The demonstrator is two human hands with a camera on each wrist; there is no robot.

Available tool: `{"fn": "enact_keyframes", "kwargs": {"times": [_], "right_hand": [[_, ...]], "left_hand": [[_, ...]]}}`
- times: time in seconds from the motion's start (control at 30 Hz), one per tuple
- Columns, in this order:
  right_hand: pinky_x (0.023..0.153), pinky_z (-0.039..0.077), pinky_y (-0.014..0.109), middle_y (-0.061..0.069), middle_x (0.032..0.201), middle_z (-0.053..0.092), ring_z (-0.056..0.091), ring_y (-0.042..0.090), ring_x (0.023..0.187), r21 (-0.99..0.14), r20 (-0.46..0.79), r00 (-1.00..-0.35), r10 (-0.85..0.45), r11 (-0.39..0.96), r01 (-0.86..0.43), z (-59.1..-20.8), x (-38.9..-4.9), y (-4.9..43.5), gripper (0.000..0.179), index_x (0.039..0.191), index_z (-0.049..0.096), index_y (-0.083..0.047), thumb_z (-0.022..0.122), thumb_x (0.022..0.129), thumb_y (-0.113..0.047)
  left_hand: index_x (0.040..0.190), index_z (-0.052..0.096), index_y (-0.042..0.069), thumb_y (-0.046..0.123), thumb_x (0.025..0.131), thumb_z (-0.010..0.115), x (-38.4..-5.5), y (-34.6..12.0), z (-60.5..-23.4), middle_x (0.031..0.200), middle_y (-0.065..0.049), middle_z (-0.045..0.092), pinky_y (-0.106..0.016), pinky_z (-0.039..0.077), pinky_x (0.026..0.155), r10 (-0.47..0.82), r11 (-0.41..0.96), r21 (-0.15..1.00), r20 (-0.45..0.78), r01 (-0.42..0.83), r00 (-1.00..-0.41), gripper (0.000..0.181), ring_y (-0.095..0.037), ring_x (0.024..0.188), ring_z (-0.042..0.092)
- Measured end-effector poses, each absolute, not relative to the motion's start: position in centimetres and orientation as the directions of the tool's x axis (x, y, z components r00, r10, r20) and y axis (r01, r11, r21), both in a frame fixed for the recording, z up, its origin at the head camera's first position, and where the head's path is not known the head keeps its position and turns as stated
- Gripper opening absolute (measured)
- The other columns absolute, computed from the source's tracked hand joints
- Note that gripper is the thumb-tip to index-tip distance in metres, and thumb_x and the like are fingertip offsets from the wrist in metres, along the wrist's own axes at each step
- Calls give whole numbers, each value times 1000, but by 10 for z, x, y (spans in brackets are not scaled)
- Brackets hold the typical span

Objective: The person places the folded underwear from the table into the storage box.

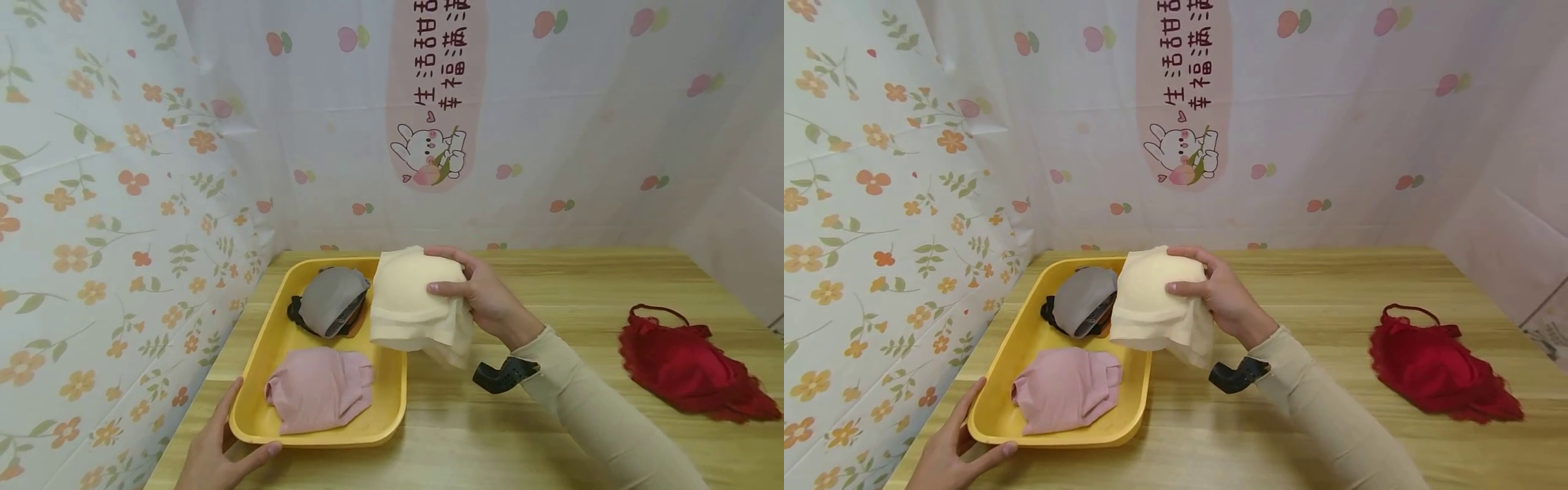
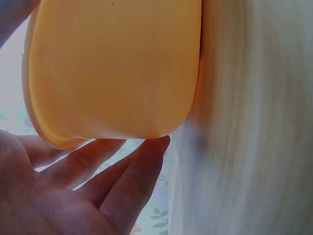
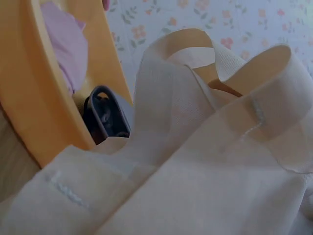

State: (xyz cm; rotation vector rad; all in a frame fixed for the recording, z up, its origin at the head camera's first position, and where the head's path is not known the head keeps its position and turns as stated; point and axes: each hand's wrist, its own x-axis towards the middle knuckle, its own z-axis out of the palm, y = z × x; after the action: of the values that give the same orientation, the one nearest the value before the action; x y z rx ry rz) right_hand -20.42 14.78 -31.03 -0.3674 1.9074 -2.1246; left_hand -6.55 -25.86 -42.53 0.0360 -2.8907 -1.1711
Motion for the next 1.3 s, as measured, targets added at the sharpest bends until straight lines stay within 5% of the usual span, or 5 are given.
{"fn": "enact_keyframes", "kwargs": {"times": [0.3, 0.43, 0.63, 0.9, 1.3], "right_hand": [[77, 63, 31, 8, 134, 52, 69, 17, 96, -987, 33, -922, -385, -159, 31, -312, -201, 122, 60, 145, 50, -15, 66, 90, 4], [77, 63, 30, 9, 133, 53, 69, 17, 95, -985, 13, -916, -400, -162, 57, -315, -200, 107, 60, 144, 51, -14, 67, 89, 4], [78, 62, 30, 10, 134, 53, 67, 18, 98, -981, -8, -901, -435, -169, 90, -319, -198, 83, 60, 142, 54, -14, 68, 88, 6], [77, 61, 29, 10, 134, 55, 66, 19, 98, -980, 7, -889, -458, -180, 85, -313, -197, 60, 60, 140, 58, -16, 72, 86, 5], [80, 60, 28, 11, 132, 58, 65, 18, 101, -980, 41, -859, -510, -186, 64, -296, -197, 37, 58, 139, 58, -15, 72, 86, 3]], "left_hand": [[161, 18, 8, 35, 75, 89, -66, -255, -425, 155, -28, 38, -12, 54, 84, -32, 726, 688, 11, -16, -999, 115, -23, 120, 61], [162, 15, 8, 37, 76, 88, -65, -254, -424, 156, -30, 36, -27, 60, 90, -38, 724, 689, -16, -38, -999, 116, -33, 124, 58], [162, 12, 8, 38, 77, 87, -65, -254, -423, 156, -30, 35, -43, 59, 94, -42, 724, 688, -31, -52, -999, 117, -37, 126, 57], [162, 14, 10, 36, 77, 88, -64, -255, -424, 154, -28, 40, -17, 57, 85, -40, 729, 683, -31, -50, -999, 116, -24, 119, 62], [163, 8, 9, 35, 81, 84, -62, -257, -424, 155, -32, 34, -41, 59, 92, -21, 700, 712, -47, -48, -999, 115, -45, 126, 58]]}}
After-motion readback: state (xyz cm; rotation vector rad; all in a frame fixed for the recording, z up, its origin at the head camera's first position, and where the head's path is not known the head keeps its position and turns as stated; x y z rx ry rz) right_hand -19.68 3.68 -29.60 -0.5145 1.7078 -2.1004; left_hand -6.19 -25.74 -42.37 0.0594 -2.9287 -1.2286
